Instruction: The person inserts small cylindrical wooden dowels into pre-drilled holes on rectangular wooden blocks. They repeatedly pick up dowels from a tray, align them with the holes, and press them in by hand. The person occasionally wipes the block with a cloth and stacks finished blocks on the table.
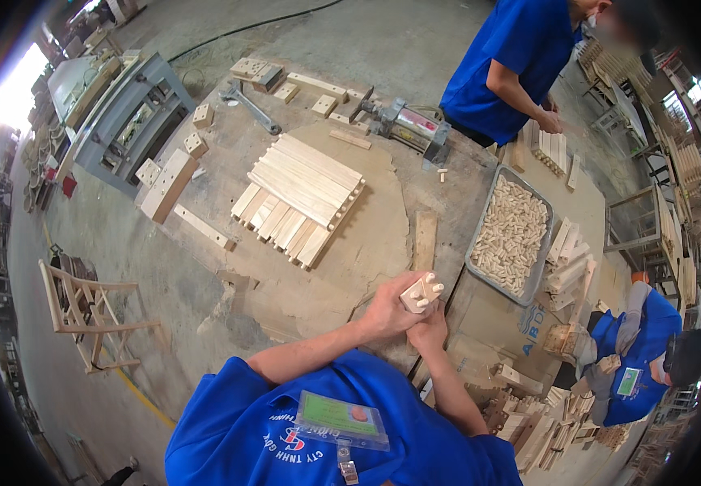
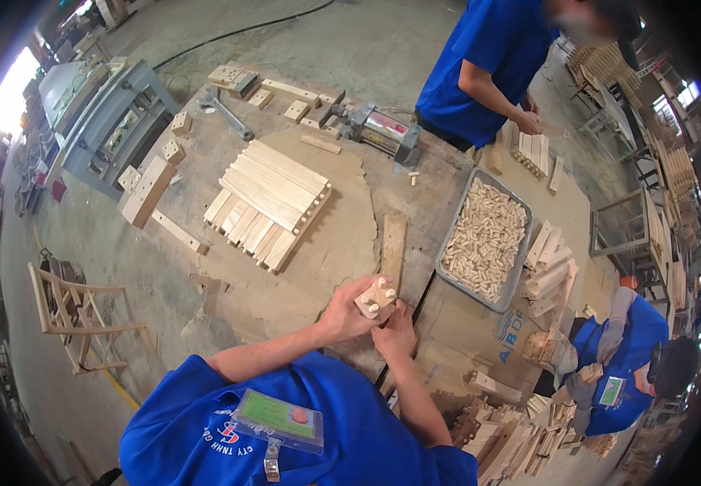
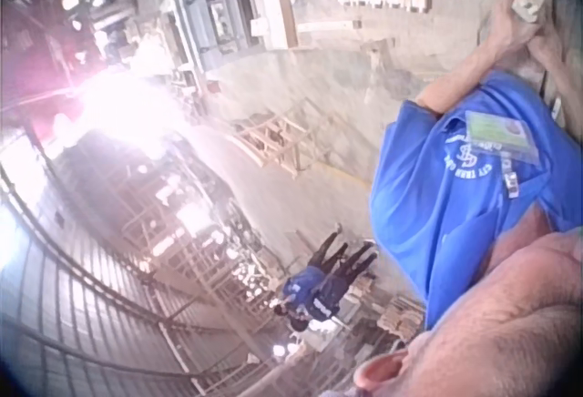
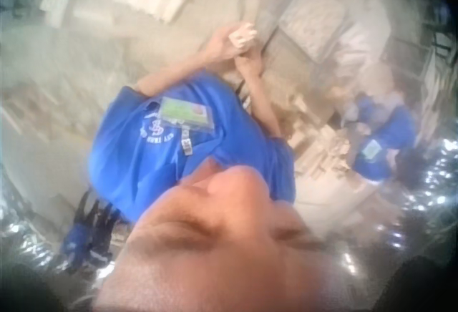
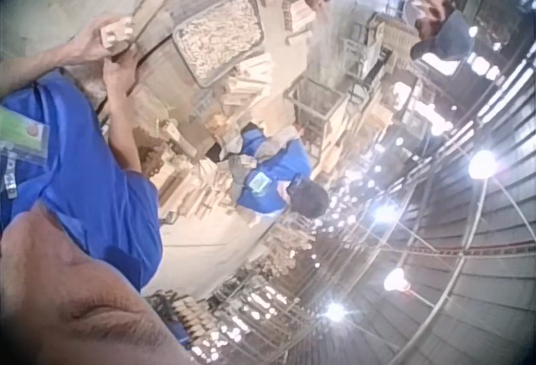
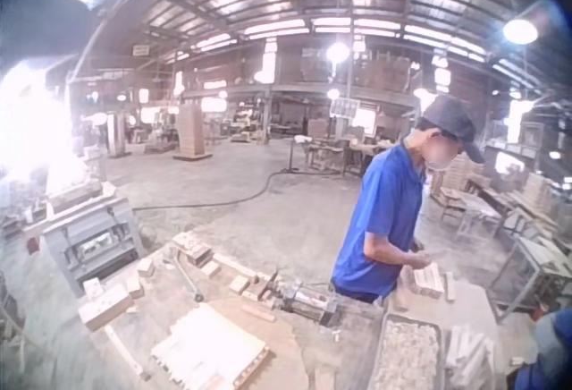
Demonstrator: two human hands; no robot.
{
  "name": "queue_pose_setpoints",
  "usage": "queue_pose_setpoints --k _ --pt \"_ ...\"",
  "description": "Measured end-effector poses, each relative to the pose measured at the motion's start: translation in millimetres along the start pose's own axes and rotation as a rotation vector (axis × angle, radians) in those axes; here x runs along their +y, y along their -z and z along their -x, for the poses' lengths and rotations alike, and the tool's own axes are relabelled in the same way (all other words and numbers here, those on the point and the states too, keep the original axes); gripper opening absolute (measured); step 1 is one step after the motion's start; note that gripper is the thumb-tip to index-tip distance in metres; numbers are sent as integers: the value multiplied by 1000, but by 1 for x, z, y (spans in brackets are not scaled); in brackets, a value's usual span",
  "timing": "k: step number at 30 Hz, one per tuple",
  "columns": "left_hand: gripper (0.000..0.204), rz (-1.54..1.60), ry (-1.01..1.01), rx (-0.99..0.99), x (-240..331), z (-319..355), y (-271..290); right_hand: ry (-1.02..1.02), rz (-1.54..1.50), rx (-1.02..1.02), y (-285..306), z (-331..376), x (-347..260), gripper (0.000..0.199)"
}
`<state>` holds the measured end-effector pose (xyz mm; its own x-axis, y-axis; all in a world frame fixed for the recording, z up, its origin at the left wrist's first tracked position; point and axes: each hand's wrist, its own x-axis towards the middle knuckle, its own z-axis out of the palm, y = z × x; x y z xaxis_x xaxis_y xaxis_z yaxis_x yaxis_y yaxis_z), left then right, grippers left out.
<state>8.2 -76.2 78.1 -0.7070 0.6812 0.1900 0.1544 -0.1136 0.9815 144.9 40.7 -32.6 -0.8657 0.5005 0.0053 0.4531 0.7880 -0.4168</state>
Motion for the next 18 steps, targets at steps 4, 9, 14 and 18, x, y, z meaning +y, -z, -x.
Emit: queue_pose_setpoints --k 4,9,14,18 --pt "51 -8 43 -39 -5 -6 0 -318 -315 -45 7 -1 13 66" --pt "49 -67 -6 -94 -12 -5 1 -618 -750 -151 117 12 -7 64" --pt "50 12 97 -144 -2 -3 3 -28 -321 154 229 49 -24 61" --pt "50 20 137 -191 -3 -3 4 159 -183 144 272 69 -50 61"
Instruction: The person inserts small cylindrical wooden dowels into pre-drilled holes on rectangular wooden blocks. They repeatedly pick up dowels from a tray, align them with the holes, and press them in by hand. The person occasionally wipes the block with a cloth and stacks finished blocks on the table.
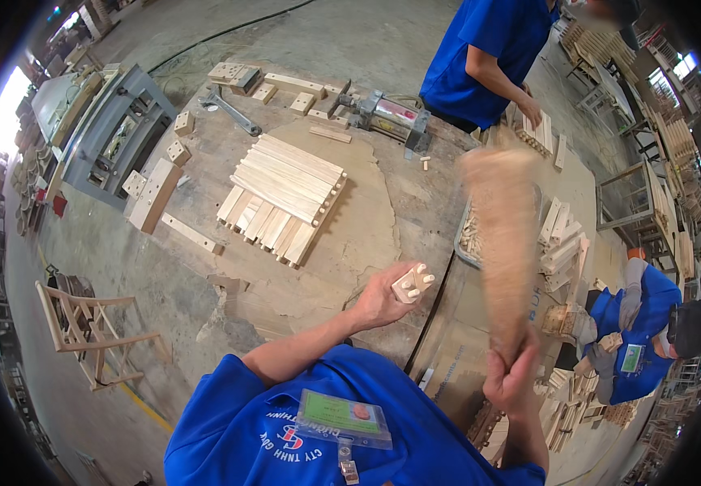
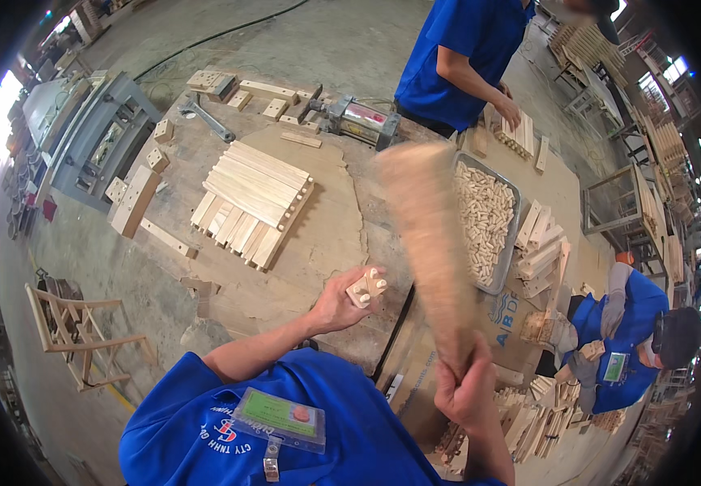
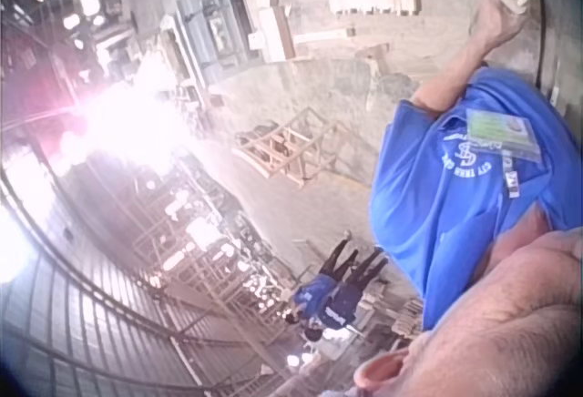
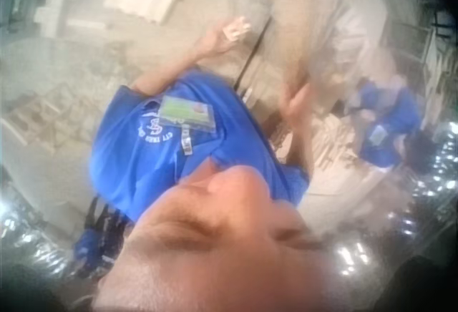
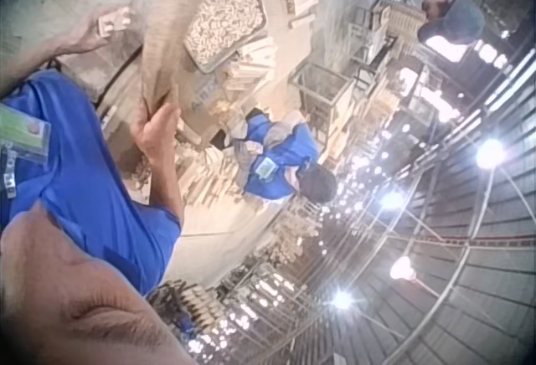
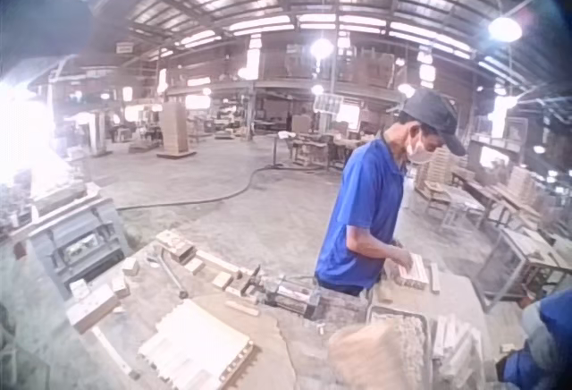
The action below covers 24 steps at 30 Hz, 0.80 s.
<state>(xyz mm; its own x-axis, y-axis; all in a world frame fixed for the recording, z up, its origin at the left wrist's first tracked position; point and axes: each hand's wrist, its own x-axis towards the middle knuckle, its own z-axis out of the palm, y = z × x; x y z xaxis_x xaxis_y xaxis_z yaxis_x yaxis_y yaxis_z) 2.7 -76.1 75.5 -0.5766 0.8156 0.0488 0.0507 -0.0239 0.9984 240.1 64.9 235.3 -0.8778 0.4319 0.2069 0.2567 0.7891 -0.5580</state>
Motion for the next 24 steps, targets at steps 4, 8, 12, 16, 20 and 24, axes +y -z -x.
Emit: queue_pose_setpoints --k 4,8,12,16,20,24 --pt "49 -104 -128 74 1 -2 -1 -197 48 -451 23 -17 -15 62" --pt "49 -73 -69 63 3 -1 0 -53 22 -174 23 -15 -17 63" --pt "50 -20 -98 78 -3 0 -4 2 -30 -63 -14 7 5 65" --pt "49 -92 -157 90 -4 -3 -4 -189 -49 -323 -19 -1 0 66" --pt "47 -75 -89 99 -2 -1 -3 -76 -62 -115 -3 -5 -9 66" --pt "45 -119 -135 137 -1 -2 -5 55 -99 -9 -2 2 -15 65"
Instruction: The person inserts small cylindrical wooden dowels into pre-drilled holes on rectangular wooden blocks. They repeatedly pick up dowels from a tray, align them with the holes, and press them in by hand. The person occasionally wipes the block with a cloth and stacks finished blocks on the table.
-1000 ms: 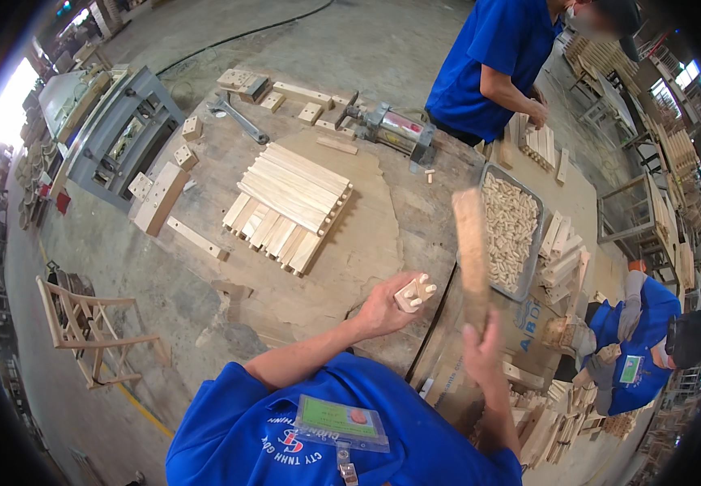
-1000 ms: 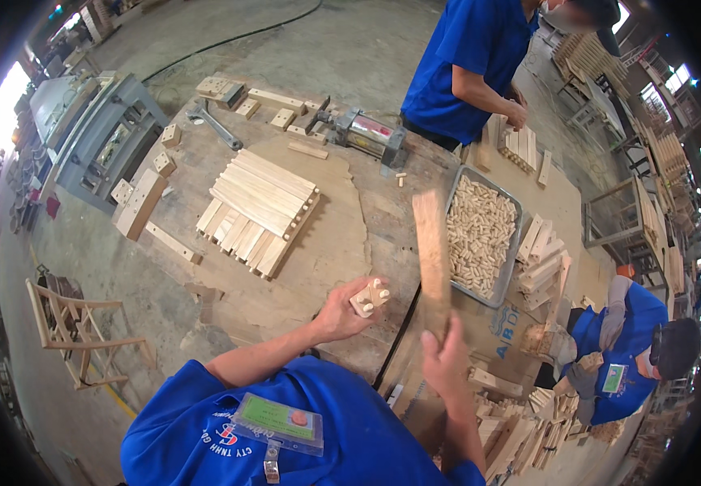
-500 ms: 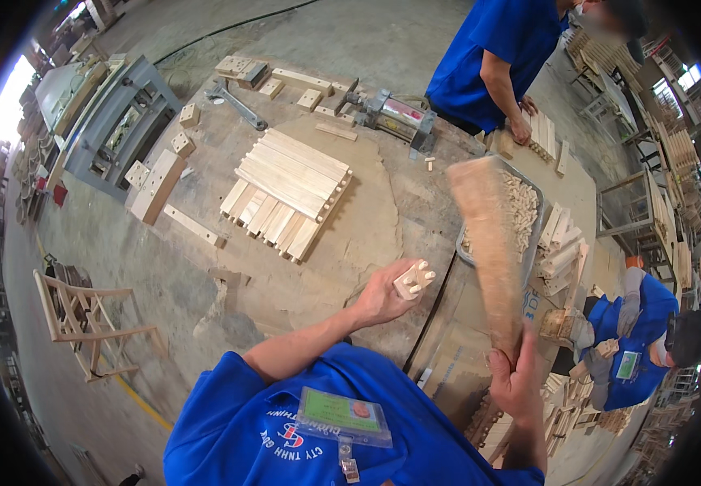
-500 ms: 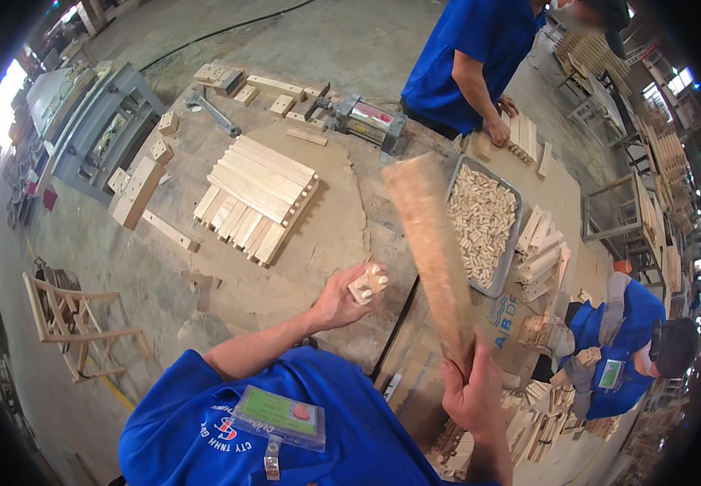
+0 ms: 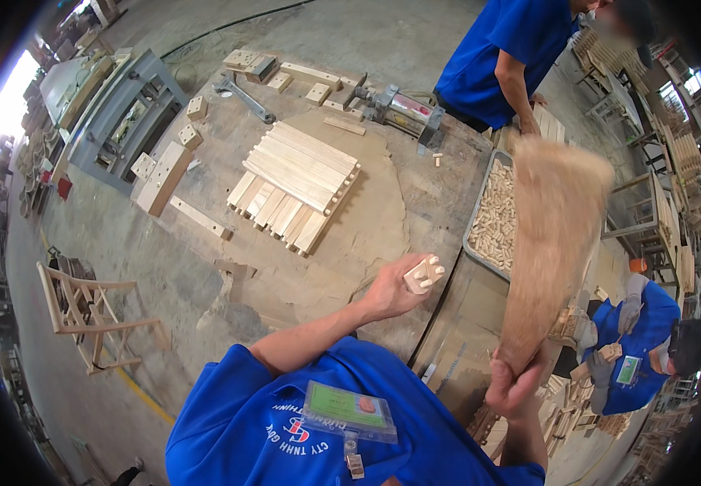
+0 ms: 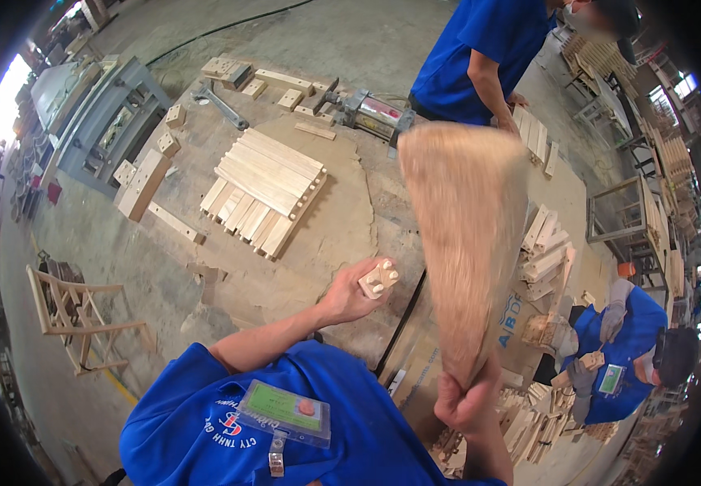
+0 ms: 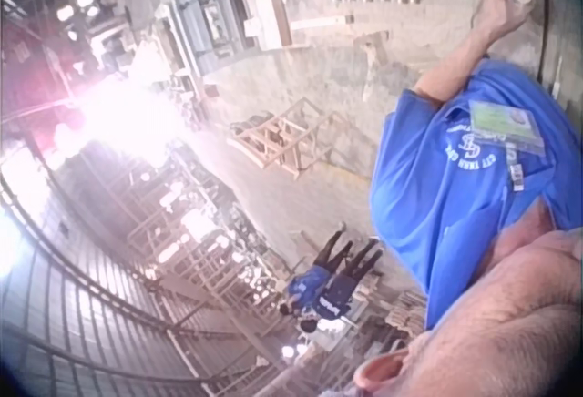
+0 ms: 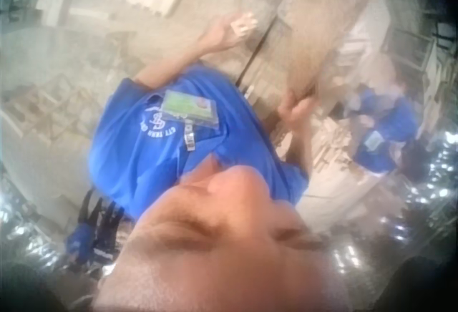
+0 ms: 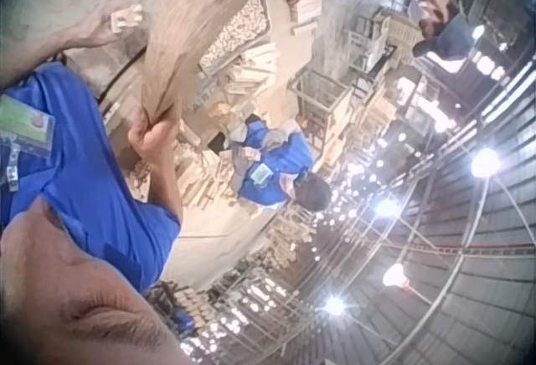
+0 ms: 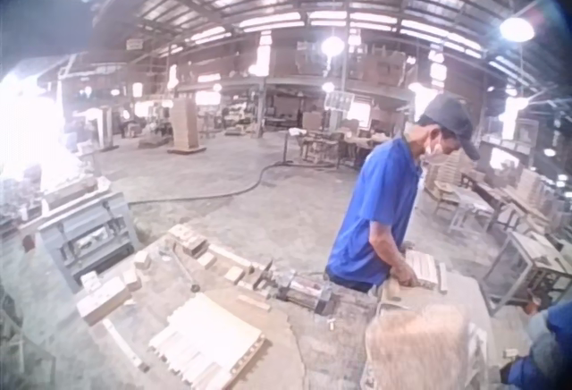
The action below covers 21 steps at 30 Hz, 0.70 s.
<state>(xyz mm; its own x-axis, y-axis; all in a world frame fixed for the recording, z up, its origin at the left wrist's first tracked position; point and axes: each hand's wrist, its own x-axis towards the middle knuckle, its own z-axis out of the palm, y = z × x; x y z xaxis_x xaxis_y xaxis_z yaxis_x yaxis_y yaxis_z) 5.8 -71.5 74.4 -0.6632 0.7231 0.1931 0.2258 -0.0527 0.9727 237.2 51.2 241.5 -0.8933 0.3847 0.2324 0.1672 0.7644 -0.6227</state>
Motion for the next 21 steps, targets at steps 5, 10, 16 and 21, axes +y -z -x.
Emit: queue_pose_setpoints --k 5,10,16,21 --pt "49 45 56 -125 -8 3 1 -151 223 -442 0 -6 -2 64" --pt "47 63 57 -28 0 4 -1 -122 -60 -104 8 -7 -9 65" --pt "48 98 74 -94 3 1 0 -104 28 -244 -23 16 17 63" --pt "47 172 116 -32 -10 2 0 -295 -158 -209 -23 0 20 61"
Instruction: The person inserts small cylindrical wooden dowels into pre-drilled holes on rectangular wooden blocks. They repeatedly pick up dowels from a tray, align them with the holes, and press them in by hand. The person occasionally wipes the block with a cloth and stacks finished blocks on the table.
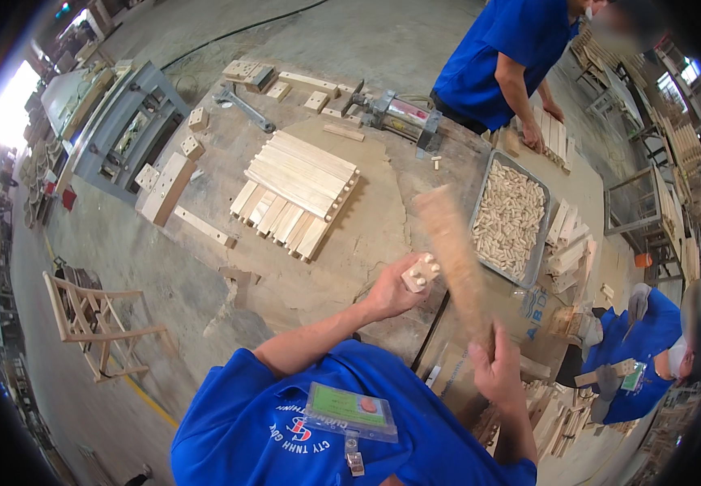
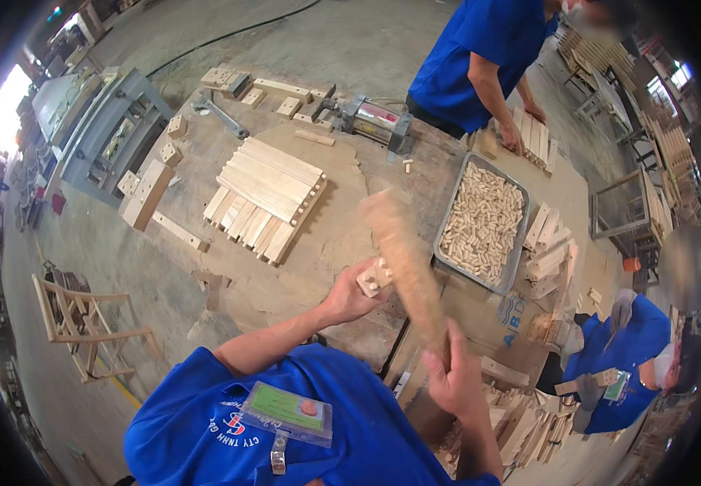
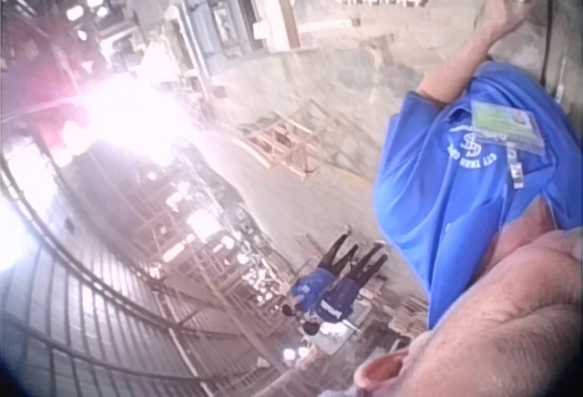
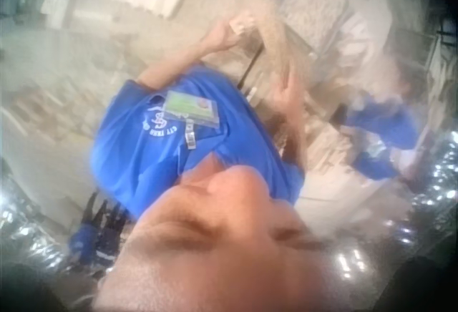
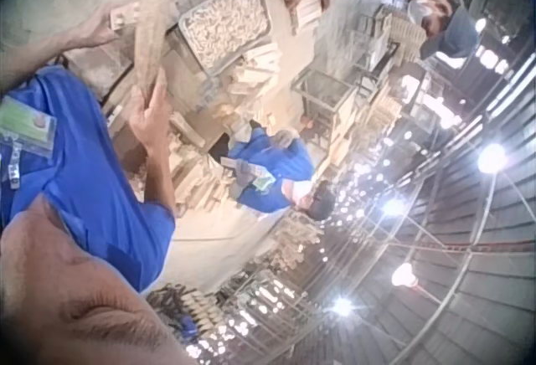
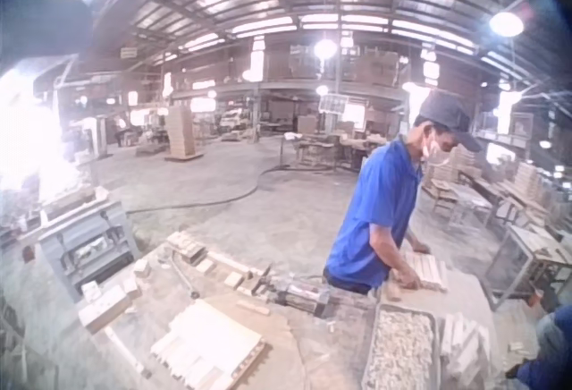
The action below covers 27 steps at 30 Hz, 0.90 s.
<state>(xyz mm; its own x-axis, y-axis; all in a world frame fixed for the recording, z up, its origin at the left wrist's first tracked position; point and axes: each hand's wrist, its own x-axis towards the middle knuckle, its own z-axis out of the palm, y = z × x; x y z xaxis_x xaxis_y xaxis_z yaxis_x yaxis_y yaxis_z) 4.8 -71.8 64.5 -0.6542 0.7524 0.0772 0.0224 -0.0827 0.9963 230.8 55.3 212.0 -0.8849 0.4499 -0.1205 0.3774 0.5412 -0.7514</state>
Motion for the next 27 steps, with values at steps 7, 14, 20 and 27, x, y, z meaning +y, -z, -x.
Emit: queue_pose_setpoints --k 7,14,20,27 --pt "48 819 391 265 -4 -20 29 -84 232 384 -95 -71 104 71" --pt "22 1364 751 325 -18 -17 51 -13 292 143 -132 -80 85 85" --pt "41 1474 909 -100 -45 3 17 368 -633 313 -118 -66 41 79" --pt "78 655 1232 -209 -21 43 17 268 -30 404 -102 -85 27 56"
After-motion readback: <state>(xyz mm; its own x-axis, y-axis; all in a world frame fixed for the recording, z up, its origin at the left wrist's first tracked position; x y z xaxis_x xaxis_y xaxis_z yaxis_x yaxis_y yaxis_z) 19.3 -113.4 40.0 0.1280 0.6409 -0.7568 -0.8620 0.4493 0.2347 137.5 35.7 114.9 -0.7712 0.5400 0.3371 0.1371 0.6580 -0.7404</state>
